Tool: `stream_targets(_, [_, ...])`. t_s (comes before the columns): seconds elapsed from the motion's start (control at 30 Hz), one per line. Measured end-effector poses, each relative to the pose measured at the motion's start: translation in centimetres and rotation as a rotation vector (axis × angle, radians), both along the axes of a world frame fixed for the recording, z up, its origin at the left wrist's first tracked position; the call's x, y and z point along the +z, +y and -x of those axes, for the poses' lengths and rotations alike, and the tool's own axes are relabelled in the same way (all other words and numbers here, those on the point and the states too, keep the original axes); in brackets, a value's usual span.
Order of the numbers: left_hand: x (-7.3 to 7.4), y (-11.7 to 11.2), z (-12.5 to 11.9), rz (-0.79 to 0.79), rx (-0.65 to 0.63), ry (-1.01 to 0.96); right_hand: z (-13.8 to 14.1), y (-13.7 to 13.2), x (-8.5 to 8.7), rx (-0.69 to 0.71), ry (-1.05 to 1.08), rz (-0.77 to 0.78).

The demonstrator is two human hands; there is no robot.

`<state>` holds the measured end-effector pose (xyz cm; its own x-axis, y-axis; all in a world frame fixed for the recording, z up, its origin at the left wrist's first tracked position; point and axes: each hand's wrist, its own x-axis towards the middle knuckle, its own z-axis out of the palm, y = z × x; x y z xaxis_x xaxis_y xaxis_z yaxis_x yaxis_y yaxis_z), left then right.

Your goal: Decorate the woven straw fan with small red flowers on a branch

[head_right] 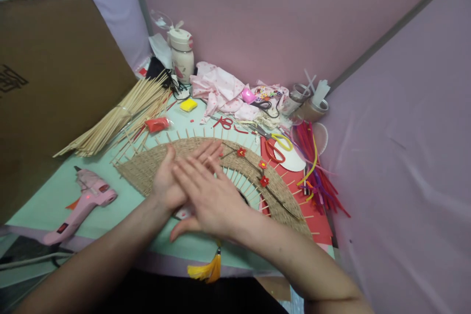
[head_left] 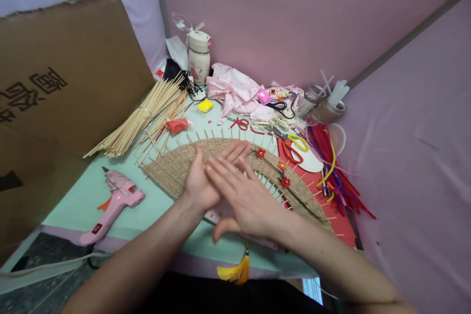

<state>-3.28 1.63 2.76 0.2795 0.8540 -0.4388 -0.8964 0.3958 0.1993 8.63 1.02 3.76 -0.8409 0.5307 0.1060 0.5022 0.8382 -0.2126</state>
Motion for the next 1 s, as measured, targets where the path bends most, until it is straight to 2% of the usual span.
stream_targets(0.07, [-0.5, 0.2, 0.0, -0.065, -0.047, -0.065, -0.7, 0.8, 0.0, -0.039, 0.017, 0.022])
stream_targets(0.23, [-1.6, 0.4, -0.4, -0.021, -0.006, -0.064, -2.6, 1.9, 0.3, -0.099, 0.077, 0.005])
stream_targets(0.33, [-1.6, 0.6, -0.5, -0.047, 0.007, -0.078, -2.7, 0.9, -0.2, -0.109, 0.017, -0.033])
stream_targets(0.53, [-1.8, 0.9, 0.3, -0.161, -0.044, -0.111, -2.0, -1.1, -1.1, -0.005, -0.028, -0.011])
stream_targets(0.63, [-1.6, 0.8, 0.6, -0.168, -0.012, -0.124, -2.2, -0.6, -1.1, -0.027, -0.038, -0.010])
stream_targets(0.73, [-1.5, 0.6, 0.3, -0.144, -0.081, -0.168, -1.9, 0.0, -1.0, -0.082, -0.025, -0.031])
stream_targets(0.8, [-1.6, 0.5, 0.2, -0.153, -0.109, -0.178, -1.6, 0.2, -0.8, -0.042, -0.026, -0.023])
stream_targets(0.9, [-1.6, 0.5, 0.4, -0.158, -0.050, -0.154, -1.8, 0.3, -0.4, -0.012, -0.022, -0.006])
stream_targets(1.0, [-1.4, 0.6, 0.6, -0.099, -0.026, -0.118, -2.7, 0.7, -0.2, -0.060, -0.003, -0.003])
